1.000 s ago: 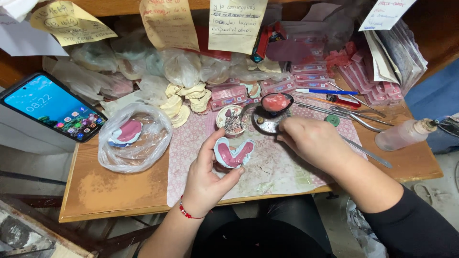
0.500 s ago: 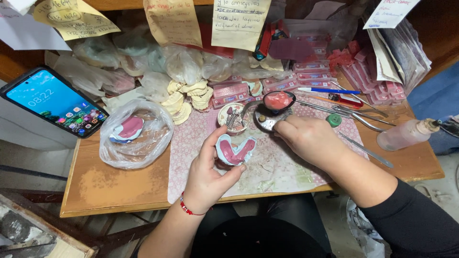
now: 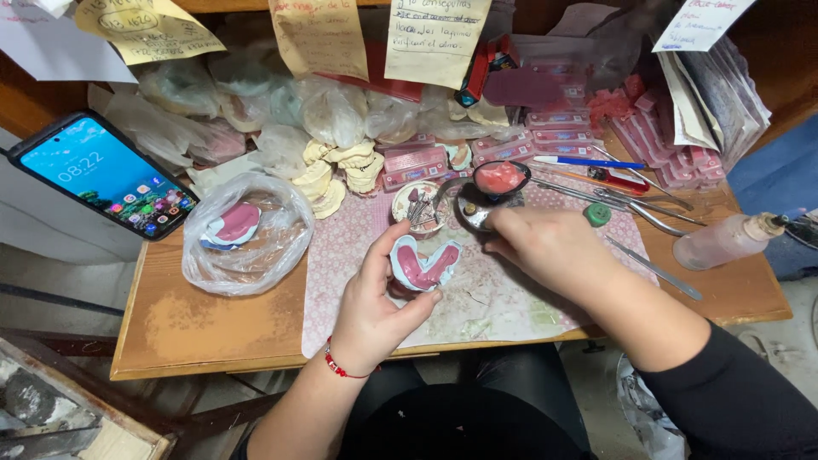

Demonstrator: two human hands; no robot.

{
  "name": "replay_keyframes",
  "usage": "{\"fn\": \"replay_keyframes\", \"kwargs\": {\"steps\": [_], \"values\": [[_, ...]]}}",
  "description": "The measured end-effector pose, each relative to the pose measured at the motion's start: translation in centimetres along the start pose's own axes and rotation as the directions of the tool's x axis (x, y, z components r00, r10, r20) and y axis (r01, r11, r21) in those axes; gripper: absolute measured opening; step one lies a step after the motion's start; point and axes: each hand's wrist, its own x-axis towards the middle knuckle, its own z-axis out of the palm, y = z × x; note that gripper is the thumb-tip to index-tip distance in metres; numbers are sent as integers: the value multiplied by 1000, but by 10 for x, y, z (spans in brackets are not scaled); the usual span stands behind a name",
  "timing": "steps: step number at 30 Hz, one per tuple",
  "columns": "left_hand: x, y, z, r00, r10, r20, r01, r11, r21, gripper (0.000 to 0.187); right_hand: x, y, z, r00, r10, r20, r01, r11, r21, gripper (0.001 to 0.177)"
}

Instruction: The person works on a pink dental prosthetic, applying liquid from a bottle and using a metal tool to shape and smooth the material. They then handle a light blue mold, using a tool to scrape and refine its surface. Finally, they pick up and inspect a pink flat material.

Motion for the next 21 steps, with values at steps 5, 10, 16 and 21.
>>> {"fn": "replay_keyframes", "kwargs": {"steps": [5, 10, 16, 21], "values": [[-2, -2, 4, 1000, -20, -15, 20, 1000, -2, 87, 2, -6, 6, 998, -12, -65, -1, 982, -188, 18], [0, 1, 3, 1000, -19, -10, 19, 999, 33, 87, 2, -5, 13, 995, -20, -99, 1, 984, -181, 15], [-3, -5, 5, 1000, -10, -13, 10, 1000, 15, 87, -2, -2, 19, 998, 9, -58, -17, 991, -132, 11], [-5, -8, 4, 1000, -21, -14, 21, 1000, -11, 87, -14, 4, 10, 992, 127, -14, -125, 987, 102, 16]]}}
